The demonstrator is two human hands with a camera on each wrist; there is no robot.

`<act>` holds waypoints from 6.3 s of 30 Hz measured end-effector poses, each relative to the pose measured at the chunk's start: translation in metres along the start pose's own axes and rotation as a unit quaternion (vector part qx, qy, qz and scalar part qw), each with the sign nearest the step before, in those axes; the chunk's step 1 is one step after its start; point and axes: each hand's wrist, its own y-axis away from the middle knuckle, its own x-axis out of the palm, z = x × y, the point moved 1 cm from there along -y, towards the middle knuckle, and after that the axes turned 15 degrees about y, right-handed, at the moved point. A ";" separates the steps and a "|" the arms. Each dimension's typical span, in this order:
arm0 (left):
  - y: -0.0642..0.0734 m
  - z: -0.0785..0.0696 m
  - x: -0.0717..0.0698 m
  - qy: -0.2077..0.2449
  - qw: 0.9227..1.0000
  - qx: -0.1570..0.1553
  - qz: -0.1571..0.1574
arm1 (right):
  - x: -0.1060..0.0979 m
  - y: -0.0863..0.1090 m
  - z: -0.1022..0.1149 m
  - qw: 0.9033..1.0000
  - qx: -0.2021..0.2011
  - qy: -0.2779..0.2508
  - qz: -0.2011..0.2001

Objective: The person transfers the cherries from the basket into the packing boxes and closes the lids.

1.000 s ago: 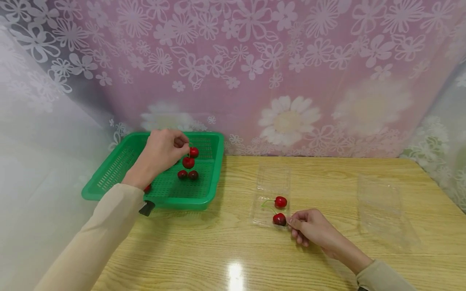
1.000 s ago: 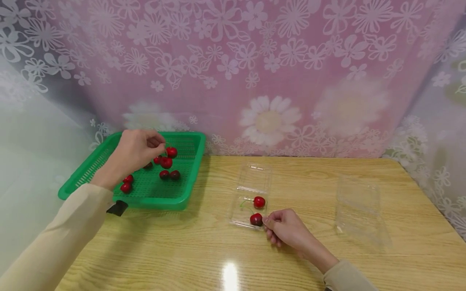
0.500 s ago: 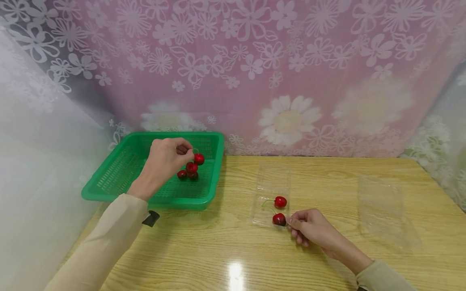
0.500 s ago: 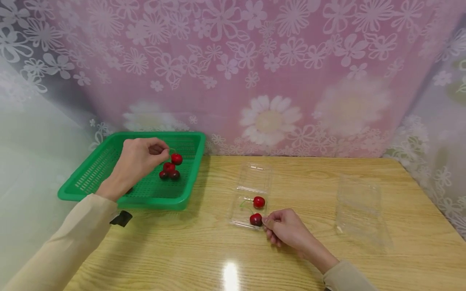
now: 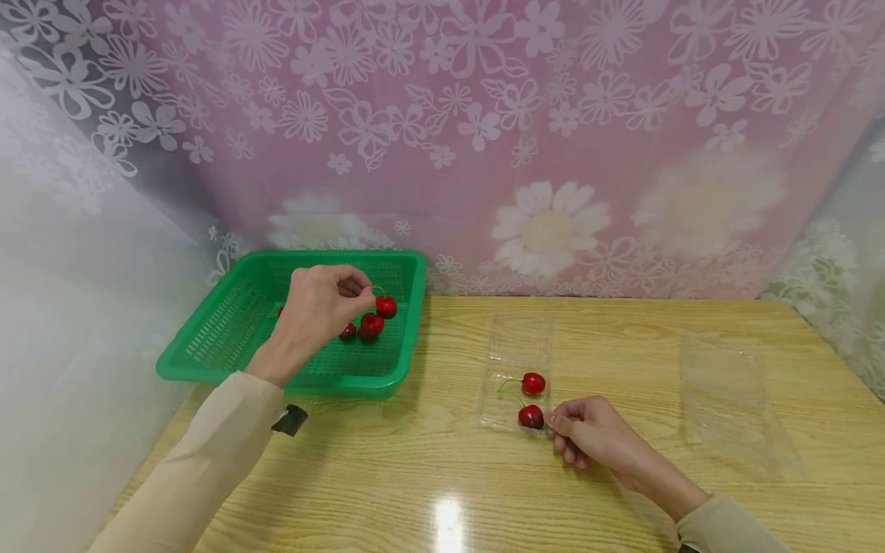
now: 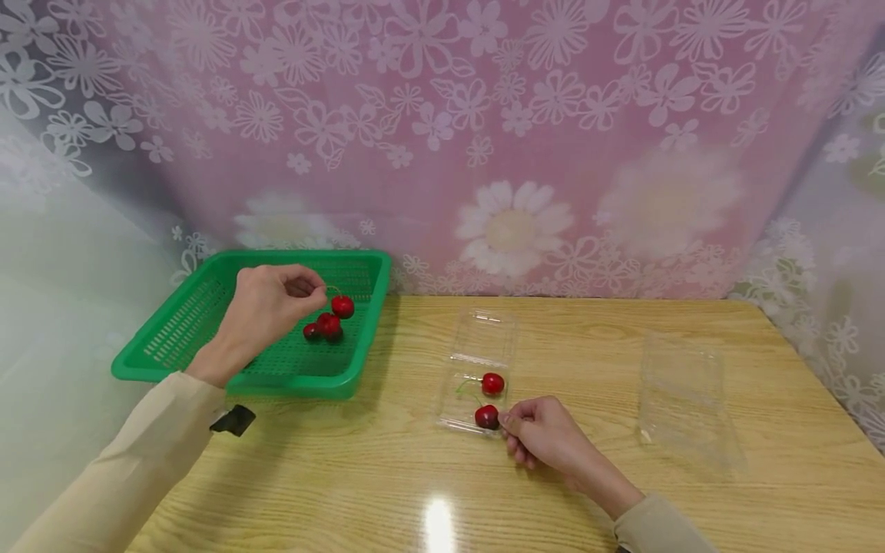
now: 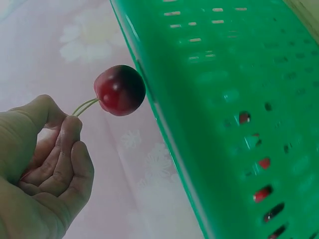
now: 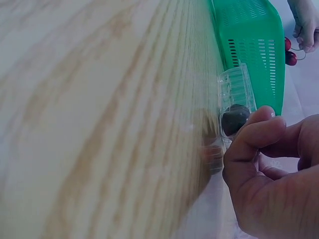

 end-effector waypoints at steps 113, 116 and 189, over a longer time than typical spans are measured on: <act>0.023 -0.053 0.121 0.137 0.980 0.043 0.140 | -0.001 0.000 0.002 1.000 0.003 0.001 0.004; 0.023 -0.054 0.125 0.131 0.980 0.048 0.145 | -0.001 0.000 0.002 1.000 0.005 0.002 0.004; 0.047 -0.058 0.155 -0.002 0.970 0.082 0.230 | 0.000 -0.002 0.001 1.000 0.009 -0.004 -0.001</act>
